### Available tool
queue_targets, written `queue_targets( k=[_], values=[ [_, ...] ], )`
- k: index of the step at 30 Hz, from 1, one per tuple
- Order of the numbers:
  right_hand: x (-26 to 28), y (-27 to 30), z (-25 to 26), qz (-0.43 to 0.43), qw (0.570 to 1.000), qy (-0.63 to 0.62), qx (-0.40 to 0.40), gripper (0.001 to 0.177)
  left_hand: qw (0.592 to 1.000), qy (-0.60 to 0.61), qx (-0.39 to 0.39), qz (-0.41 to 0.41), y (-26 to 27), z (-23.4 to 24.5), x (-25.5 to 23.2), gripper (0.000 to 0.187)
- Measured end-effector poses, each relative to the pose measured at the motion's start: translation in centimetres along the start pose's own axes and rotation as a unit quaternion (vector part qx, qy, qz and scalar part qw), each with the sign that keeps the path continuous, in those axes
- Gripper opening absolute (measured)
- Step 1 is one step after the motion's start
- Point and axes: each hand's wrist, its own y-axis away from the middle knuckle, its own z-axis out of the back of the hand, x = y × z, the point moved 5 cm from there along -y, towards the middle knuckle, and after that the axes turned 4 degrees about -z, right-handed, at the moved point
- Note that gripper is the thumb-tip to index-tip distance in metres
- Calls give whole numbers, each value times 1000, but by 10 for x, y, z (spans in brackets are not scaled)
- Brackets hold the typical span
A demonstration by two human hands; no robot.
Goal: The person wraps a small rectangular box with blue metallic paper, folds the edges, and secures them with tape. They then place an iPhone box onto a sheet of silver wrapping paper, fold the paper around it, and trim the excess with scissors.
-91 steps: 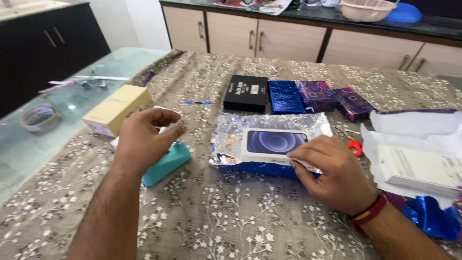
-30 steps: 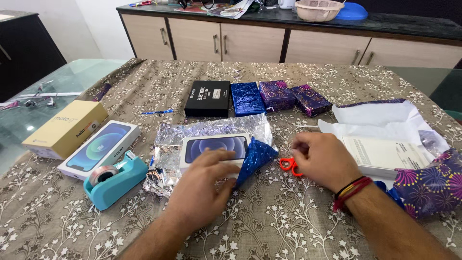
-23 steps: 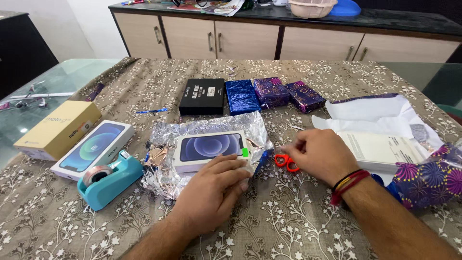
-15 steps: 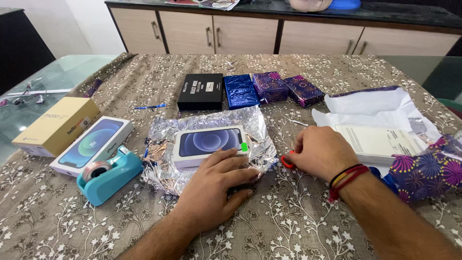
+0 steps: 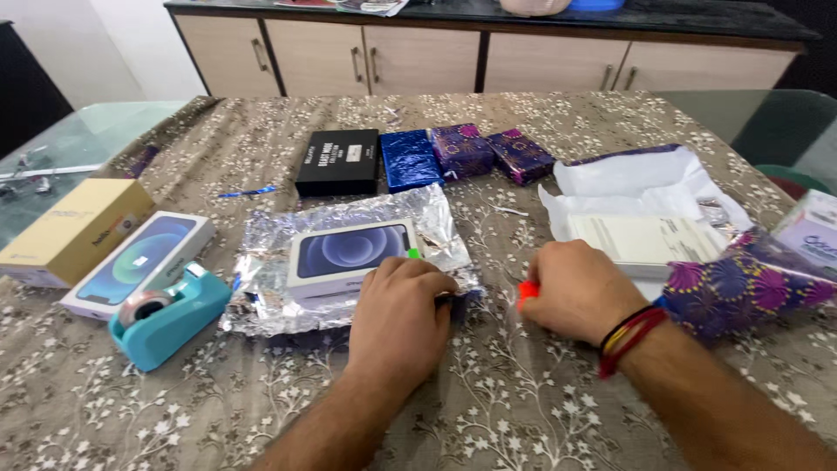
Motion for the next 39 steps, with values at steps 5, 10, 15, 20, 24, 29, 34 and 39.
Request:
queue_targets(
  k=[5,10,15,20,24,29,34,39],
  values=[
    [-24,-1,-12,-5,938,-340,69,29,999,17,-25,15,-3,-8,-10,14],
    [-21,-4,-32,-56,775,-588,226,27,998,41,-41,10,-2,-5,-10,13],
    [0,-6,-50,-89,761,-619,175,27,998,49,-37,12,-1,-9,-10,11],
    [11,-7,-55,-48,767,-631,108,25,996,63,-58,-21,3,-3,-13,13],
    [8,-2,-55,-49,791,-602,98,26,997,67,-23,7,6,0,-9,8],
    [-1,4,-48,-58,801,-584,122,25,996,80,13,25,6,-2,-5,6],
    [-4,7,-45,-118,790,-575,177,29,997,82,1,-5,8,-3,-11,7],
    [4,9,-48,-42,803,-574,154,26,996,88,-16,-26,5,6,-17,7]
  ],
)
